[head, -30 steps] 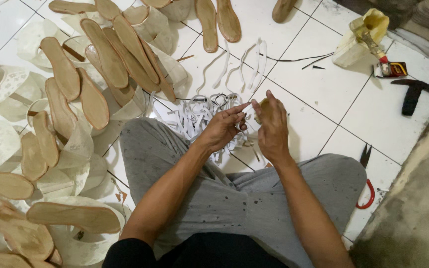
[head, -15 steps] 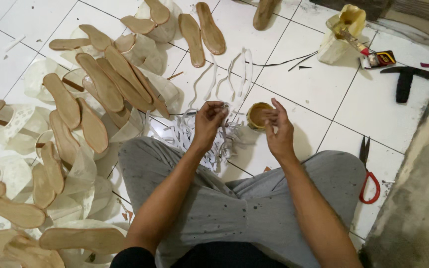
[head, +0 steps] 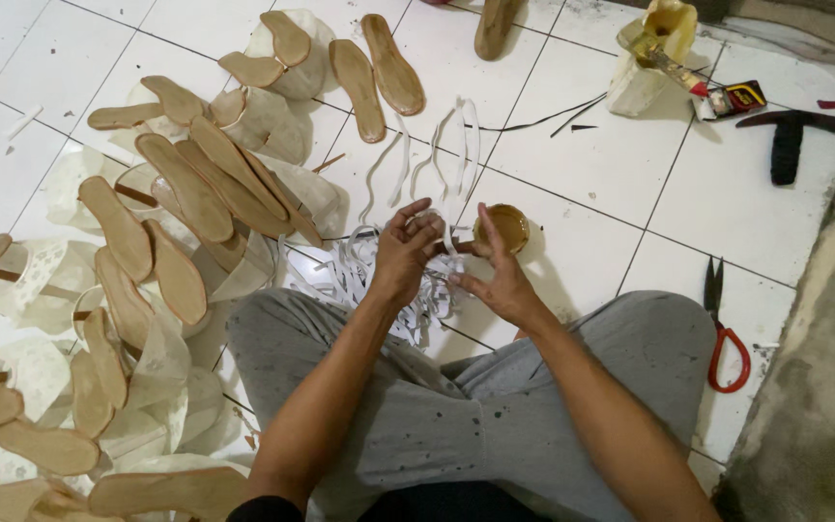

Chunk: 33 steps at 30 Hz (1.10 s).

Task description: The person sits cross-legged on the floor surrounded by many sandal soles and white strap pieces. They take white straps one at a time, dip or press them into a bowl of glue, work the glue along the strap by hand, and set the coated strap aside on the floor.

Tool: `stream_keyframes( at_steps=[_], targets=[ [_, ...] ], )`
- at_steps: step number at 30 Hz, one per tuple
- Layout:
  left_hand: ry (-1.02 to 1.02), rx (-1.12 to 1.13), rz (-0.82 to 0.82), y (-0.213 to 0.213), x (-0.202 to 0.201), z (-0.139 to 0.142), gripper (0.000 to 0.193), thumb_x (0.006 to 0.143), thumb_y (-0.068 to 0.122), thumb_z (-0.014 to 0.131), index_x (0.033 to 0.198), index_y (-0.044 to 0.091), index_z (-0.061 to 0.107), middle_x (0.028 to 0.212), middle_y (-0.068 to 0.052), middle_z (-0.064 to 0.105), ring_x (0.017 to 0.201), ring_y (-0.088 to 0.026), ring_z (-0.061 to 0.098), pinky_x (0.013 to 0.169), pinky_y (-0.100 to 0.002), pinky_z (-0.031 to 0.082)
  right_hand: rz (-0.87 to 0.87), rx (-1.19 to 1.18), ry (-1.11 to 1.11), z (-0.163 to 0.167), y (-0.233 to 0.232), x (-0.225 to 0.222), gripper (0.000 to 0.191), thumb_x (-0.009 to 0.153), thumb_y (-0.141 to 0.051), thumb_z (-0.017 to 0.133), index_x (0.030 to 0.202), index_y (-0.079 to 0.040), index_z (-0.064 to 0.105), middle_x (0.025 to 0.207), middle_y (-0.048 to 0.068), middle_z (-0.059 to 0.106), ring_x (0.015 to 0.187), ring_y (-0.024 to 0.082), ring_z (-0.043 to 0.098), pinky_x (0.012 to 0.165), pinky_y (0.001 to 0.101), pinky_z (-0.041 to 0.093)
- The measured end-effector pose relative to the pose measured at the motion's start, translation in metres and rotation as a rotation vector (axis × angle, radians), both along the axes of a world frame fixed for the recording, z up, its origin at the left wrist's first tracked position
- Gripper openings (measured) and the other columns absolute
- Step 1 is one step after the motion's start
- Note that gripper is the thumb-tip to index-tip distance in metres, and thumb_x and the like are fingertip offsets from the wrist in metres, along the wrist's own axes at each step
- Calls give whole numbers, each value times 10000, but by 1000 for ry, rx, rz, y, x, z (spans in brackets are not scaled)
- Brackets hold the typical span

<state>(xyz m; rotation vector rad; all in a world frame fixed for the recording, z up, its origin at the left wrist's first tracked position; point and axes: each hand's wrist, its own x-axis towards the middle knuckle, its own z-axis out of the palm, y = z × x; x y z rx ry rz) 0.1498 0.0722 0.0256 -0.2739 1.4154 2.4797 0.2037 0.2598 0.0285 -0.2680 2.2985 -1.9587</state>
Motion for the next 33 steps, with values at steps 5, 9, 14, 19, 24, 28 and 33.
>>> stream_keyframes(
  at_steps=[5, 9, 14, 19, 24, 28, 33],
  targets=[
    [179, -220, 137, -8, -36, 20, 381, 917, -7, 695, 1271, -11, 553, 1076, -75, 660, 935, -144, 664, 786, -324, 593, -367, 24, 26, -22, 20, -16, 802, 1007, -103, 639, 1658, -149, 173, 1240, 119, 728, 1080, 212, 685, 1002, 369, 555],
    [331, -274, 110, 11, -70, 37, 320, 941, 11, 708, 1236, -19, 585, 1064, -66, 643, 921, -136, 666, 786, -315, 625, -537, -238, 85, -41, 53, -31, 658, 1043, -24, 575, 1614, -63, 252, 1206, 130, 671, 1087, 176, 649, 951, 325, 578],
    [400, -350, 4, 64, -116, 38, 306, 938, 17, 703, 1219, -23, 590, 1040, -64, 659, 905, -133, 680, 749, -302, 619, -628, -321, 95, -52, 73, -35, 610, 1046, -1, 561, 1590, -44, 288, 1224, 123, 610, 1042, 167, 624, 914, 327, 592],
    [377, -558, -85, 123, -164, 10, 264, 920, 16, 694, 1167, -30, 615, 992, -64, 664, 815, -129, 674, 687, -297, 625, -662, -362, 87, -56, 86, -40, 602, 1023, -6, 572, 1569, -46, 322, 1232, 117, 584, 1048, 157, 605, 885, 323, 591],
    [330, -796, -103, 166, -204, -27, 223, 883, 7, 677, 1103, -21, 663, 926, -74, 697, 789, -137, 672, 673, -312, 619, -678, -428, 35, -57, 102, -43, 594, 1012, -12, 571, 1562, -53, 350, 1215, 111, 571, 1038, 154, 600, 886, 317, 585],
    [364, -1058, -40, 188, -234, -55, 209, 876, -7, 642, 1072, -12, 715, 927, -108, 756, 813, -194, 710, 747, -339, 579, -691, -440, -3, -55, 110, -45, 581, 1015, -14, 578, 1553, -58, 363, 1224, 109, 563, 1032, 155, 603, 888, 315, 587],
    [554, -1201, 25, 186, -237, -68, 323, 818, -84, 566, 1087, -7, 729, 1027, -160, 755, 926, -261, 728, 834, -361, 577, -693, -442, -18, -52, 113, -44, 586, 1009, -22, 582, 1550, -60, 359, 1218, 102, 565, 1017, 148, 605, 888, 307, 594]
  ],
)
